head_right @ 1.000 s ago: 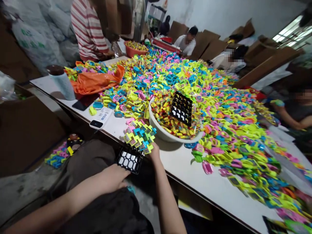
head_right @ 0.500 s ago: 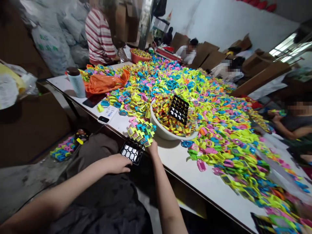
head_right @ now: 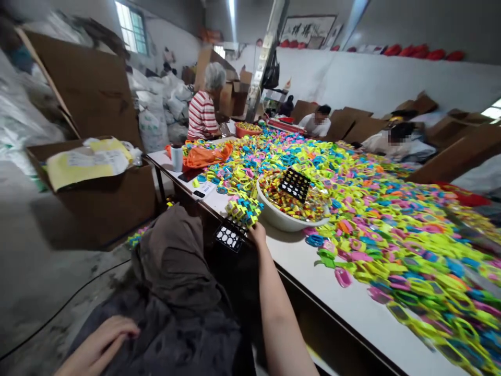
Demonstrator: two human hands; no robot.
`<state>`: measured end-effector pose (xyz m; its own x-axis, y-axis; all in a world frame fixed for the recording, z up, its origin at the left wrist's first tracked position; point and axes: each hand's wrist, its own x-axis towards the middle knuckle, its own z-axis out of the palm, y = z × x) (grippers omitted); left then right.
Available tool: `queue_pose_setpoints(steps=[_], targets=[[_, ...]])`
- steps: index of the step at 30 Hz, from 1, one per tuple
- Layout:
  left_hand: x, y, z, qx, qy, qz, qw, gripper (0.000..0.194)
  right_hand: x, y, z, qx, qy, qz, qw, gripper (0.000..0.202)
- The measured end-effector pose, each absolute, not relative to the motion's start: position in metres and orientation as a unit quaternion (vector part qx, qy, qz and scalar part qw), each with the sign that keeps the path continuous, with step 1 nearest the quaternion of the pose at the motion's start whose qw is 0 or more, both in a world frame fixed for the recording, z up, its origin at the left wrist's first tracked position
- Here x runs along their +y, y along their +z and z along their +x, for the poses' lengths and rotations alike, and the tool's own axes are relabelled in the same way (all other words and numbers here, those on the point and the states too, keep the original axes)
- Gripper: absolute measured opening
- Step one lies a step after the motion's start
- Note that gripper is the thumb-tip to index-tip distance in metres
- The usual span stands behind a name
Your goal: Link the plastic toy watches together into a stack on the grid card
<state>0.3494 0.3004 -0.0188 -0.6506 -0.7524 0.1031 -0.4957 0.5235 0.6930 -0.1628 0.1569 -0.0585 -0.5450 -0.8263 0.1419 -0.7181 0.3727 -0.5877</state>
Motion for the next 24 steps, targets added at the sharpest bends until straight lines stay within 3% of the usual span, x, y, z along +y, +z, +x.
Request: queue_pose_setpoints(steps=[4,8,10,16,24], targets=[[0.354,-0.065,0.399,-0.777,-0.288,0.509,0.235,0.033,0.159,-0.058,-0.161,0.812,-0.314,-0.485,0.089,0.034],[0.354,-0.076,0.383,-0.769,-0.239,0.522,0.282,0.046,0.160,-0.059,-0.161,0.811,-0.317,-0.485,0.088,0.033],[0.337,-0.061,0.361,-0.815,-0.255,0.450,0.261,0.049,0.160,-0.059,-0.161,0.811,-0.315,-0.484,0.090,0.033],[0.276,0.007,0.304,-0.860,-0.328,0.366,0.139,0.033,0.157,-0.052,-0.162,0.818,-0.312,-0.474,0.092,0.031],[0.197,0.038,0.261,-0.855,-0.441,0.252,0.101,0.028,0.152,-0.046,-0.161,0.838,-0.317,-0.433,0.093,0.029]])
